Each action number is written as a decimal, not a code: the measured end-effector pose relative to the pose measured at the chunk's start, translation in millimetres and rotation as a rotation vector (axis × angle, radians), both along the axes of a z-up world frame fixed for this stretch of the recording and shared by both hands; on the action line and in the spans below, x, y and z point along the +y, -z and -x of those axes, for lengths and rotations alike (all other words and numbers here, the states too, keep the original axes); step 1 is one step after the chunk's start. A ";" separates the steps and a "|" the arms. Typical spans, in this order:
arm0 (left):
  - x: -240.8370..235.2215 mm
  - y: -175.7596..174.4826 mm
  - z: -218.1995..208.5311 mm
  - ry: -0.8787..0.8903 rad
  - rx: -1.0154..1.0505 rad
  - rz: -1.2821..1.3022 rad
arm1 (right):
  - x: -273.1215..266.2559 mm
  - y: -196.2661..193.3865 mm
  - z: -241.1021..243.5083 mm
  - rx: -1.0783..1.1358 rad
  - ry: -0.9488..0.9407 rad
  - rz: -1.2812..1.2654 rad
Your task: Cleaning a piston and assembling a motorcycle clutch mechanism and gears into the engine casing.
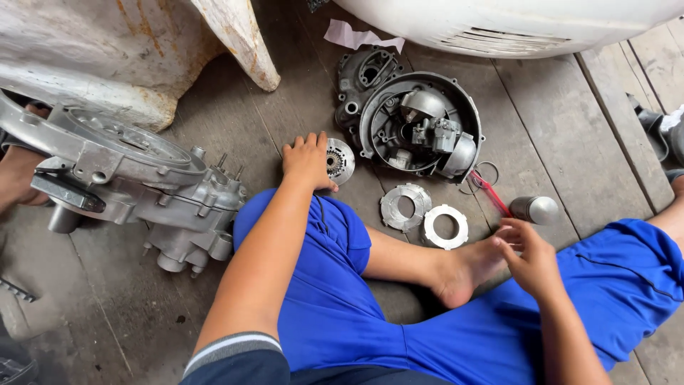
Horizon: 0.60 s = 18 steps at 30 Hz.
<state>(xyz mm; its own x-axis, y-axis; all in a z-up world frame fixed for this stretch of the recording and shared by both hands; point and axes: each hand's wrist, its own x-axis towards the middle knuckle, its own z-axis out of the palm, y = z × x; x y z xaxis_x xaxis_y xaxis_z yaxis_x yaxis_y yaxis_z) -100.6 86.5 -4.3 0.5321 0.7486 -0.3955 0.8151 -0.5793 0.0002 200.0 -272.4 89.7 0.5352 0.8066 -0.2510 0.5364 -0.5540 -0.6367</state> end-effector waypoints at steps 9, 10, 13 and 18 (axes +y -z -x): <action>-2.2 -34.8 -10.5 0.012 0.081 0.176 | -7.2 1.8 -9.1 0.045 -0.024 0.063; -1.0 -30.7 -10.6 0.008 0.079 0.169 | -5.0 0.0 -8.9 0.045 -0.021 0.065; -3.1 -26.9 -7.7 -0.005 0.083 0.173 | -2.5 0.6 -6.4 0.045 -0.026 0.082; -8.0 -51.3 -6.8 0.005 0.101 0.203 | -5.3 10.3 -8.7 0.034 -0.025 0.089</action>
<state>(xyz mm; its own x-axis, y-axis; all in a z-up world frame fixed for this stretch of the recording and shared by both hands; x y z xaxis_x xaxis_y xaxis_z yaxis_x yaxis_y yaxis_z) -93.9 78.5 47.0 0.4853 0.6458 -0.5894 0.8143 -0.5793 0.0357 208.7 -277.8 79.5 0.5054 0.7934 -0.3394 0.5298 -0.5957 -0.6037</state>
